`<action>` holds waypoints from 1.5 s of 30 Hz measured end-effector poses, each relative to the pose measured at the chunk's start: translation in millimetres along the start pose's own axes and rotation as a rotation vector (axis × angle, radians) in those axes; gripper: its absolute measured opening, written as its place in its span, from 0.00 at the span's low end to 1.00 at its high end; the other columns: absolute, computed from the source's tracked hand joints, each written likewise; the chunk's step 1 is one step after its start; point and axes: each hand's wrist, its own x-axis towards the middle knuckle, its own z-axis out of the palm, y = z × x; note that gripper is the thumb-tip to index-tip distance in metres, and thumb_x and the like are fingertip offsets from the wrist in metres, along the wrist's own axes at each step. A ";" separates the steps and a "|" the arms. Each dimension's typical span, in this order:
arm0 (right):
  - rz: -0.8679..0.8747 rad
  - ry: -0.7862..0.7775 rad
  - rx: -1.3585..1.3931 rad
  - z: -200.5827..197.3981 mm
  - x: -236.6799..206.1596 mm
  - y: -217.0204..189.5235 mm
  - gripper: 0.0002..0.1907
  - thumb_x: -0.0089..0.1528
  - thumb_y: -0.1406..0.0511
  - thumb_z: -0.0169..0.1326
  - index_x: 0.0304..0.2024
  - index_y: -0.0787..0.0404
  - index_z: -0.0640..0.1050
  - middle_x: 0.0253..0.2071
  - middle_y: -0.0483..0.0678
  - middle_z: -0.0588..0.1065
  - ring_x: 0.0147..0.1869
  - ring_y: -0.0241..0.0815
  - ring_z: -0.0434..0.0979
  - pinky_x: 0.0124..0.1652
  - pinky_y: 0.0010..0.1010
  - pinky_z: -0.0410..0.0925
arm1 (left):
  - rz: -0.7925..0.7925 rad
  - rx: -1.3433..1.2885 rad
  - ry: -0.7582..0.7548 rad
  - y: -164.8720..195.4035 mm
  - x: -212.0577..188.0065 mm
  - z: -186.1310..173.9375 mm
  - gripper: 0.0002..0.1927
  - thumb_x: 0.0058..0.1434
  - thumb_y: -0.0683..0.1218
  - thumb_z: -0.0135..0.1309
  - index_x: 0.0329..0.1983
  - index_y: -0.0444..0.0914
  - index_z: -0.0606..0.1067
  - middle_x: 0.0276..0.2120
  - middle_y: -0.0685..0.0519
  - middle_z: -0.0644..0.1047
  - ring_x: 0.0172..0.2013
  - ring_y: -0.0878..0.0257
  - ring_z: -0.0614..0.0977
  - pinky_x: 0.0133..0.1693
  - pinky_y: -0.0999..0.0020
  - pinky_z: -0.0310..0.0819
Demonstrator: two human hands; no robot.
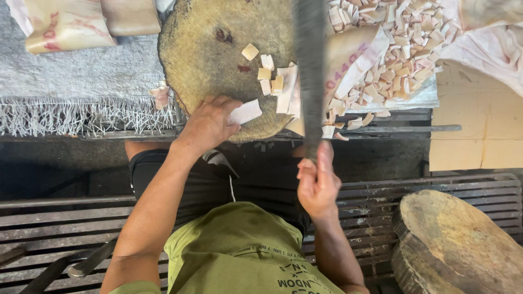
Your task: The person uses a large knife to cut a white, fatty material into small cubes on a round wooden chopping block. The person repeatedly slices the material into strips and then dices them, accumulating a pile of cut pieces on a nearby surface.
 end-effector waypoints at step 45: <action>0.046 -0.220 -0.141 7.2 -13.9 -6.1 0.35 0.64 0.77 0.52 0.74 0.63 0.61 0.35 0.53 0.81 0.30 0.37 0.80 0.33 0.30 0.76 | 0.128 0.239 0.182 -12.5 -20.9 15.9 0.22 0.56 0.53 0.64 0.49 0.38 0.78 0.50 0.48 0.78 0.54 0.49 0.75 0.56 0.50 0.63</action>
